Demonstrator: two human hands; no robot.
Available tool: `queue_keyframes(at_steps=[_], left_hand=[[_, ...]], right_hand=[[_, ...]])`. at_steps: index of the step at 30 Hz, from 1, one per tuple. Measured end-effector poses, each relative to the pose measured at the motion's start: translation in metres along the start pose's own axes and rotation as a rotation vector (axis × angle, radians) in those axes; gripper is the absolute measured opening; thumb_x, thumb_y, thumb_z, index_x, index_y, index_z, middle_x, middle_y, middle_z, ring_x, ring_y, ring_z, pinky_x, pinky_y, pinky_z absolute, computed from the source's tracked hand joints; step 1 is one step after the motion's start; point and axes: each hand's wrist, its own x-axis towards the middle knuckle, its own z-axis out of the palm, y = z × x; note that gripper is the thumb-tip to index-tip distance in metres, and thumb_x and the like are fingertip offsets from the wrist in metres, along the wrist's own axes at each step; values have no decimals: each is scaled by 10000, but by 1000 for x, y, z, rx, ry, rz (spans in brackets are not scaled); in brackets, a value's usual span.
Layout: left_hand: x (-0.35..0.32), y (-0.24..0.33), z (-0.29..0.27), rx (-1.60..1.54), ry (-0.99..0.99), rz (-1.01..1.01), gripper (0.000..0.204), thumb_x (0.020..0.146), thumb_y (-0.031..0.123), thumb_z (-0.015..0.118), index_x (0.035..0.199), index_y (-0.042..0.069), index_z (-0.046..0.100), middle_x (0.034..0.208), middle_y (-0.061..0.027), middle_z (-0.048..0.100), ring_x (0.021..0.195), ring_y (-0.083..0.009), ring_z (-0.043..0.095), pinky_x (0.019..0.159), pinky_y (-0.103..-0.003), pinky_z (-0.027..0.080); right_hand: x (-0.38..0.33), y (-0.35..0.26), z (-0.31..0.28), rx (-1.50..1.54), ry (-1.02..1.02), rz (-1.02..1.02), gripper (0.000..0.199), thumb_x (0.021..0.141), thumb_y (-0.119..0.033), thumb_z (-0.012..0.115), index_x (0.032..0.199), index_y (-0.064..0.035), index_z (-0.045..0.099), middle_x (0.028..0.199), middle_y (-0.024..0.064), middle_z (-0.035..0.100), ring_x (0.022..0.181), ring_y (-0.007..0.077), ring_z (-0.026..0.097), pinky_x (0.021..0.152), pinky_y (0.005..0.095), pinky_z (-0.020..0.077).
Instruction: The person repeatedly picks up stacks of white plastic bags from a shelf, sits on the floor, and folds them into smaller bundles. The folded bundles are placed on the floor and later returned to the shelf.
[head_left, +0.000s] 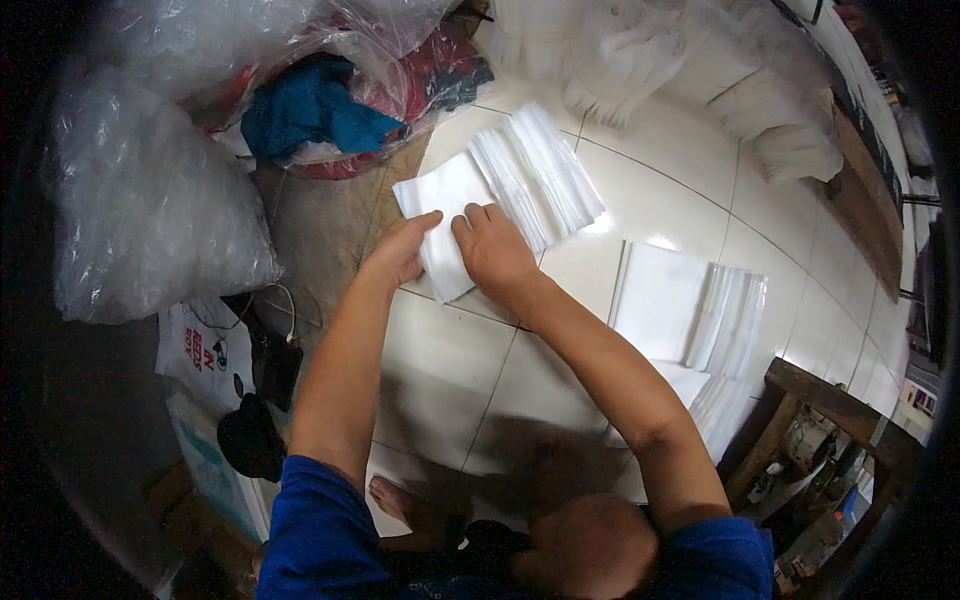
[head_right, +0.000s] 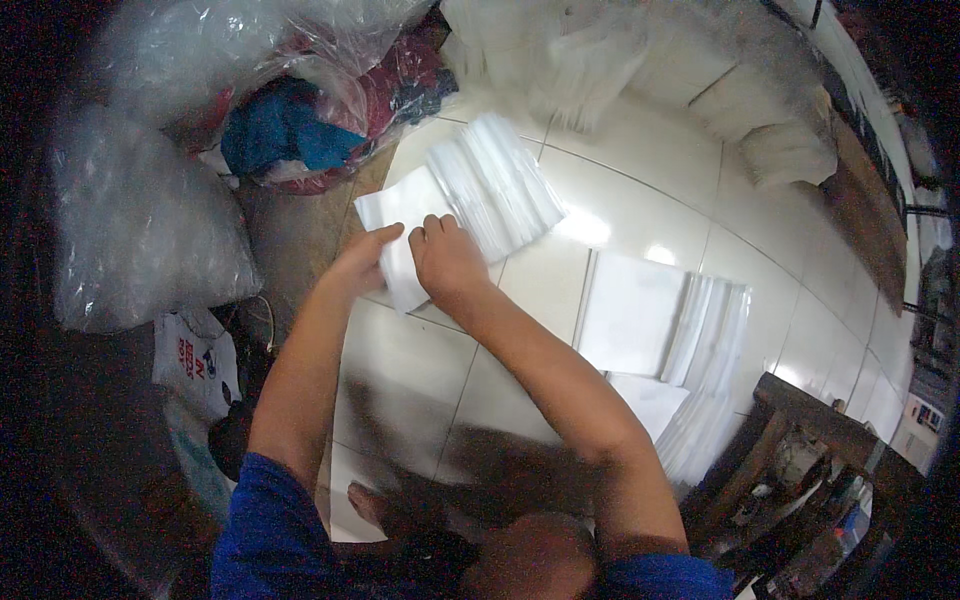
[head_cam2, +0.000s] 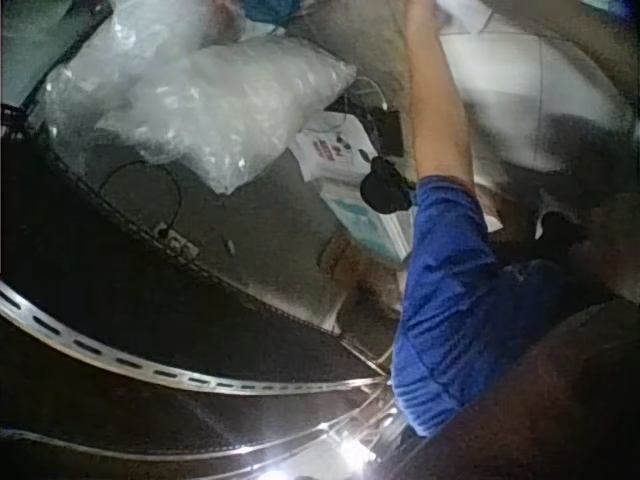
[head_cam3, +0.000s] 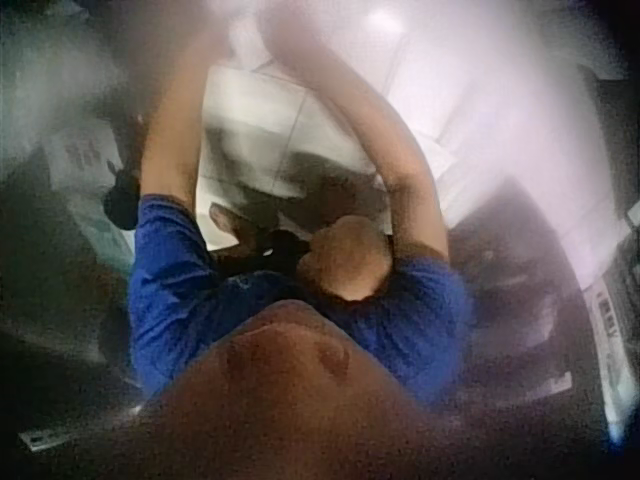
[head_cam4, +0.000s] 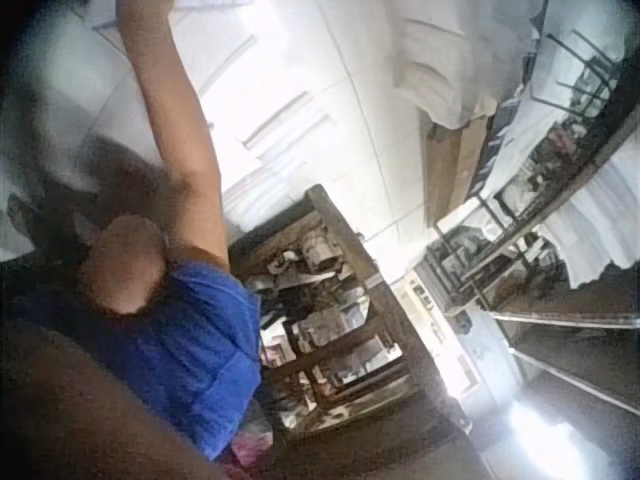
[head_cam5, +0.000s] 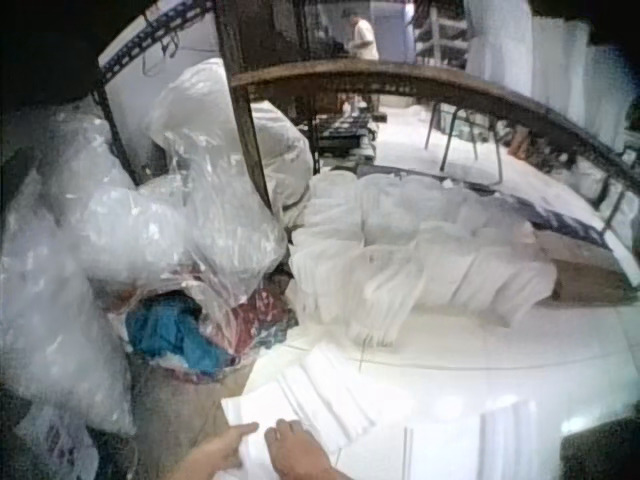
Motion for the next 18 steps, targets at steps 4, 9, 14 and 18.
queue_keyframes(at_steps=[4, 9, 14, 18], left_hand=[[-2, 0, -4, 417, 222, 344, 493, 882, 196, 615, 1286, -47, 468, 1242, -206, 558, 1110, -334, 574, 937, -461, 471], [-40, -20, 9, 1469, 412, 1023, 713, 855, 317, 647, 1404, -24, 346, 1474, -238, 302, 1381, -399, 242, 1112, -548, 199], [-31, -40, -12, 1825, 198, 788, 845, 890, 490, 543, 1488, 0, 201, 1566, -202, 119, 1455, -371, 48, 1140, -601, 41], [-27, -41, -7, 1875, 163, 719, 876, 903, 602, 431, 1512, 38, 150, 1576, -187, 77, 1461, -362, -19, 1146, -592, -13]], right_hand=[[7, 2, 4, -3, -15, 25, 239, 798, -56, 560, 1026, 10, 585, 1066, 158, 548, 1022, 310, 515, 885, 368, 474], [5, 5, 10, 0, 89, 15, 177, 818, -90, 545, 952, 16, 591, 1001, 162, 556, 940, 302, 546, 788, 402, 507], [24, -9, -7, 115, -27, 190, 210, 812, -143, 581, 960, 5, 588, 1032, 170, 593, 975, 324, 562, 822, 428, 491], [30, -24, 4, 135, 152, -29, 413, 813, -235, 618, 1134, 13, 543, 1178, 205, 552, 1122, 354, 516, 974, 451, 418]])
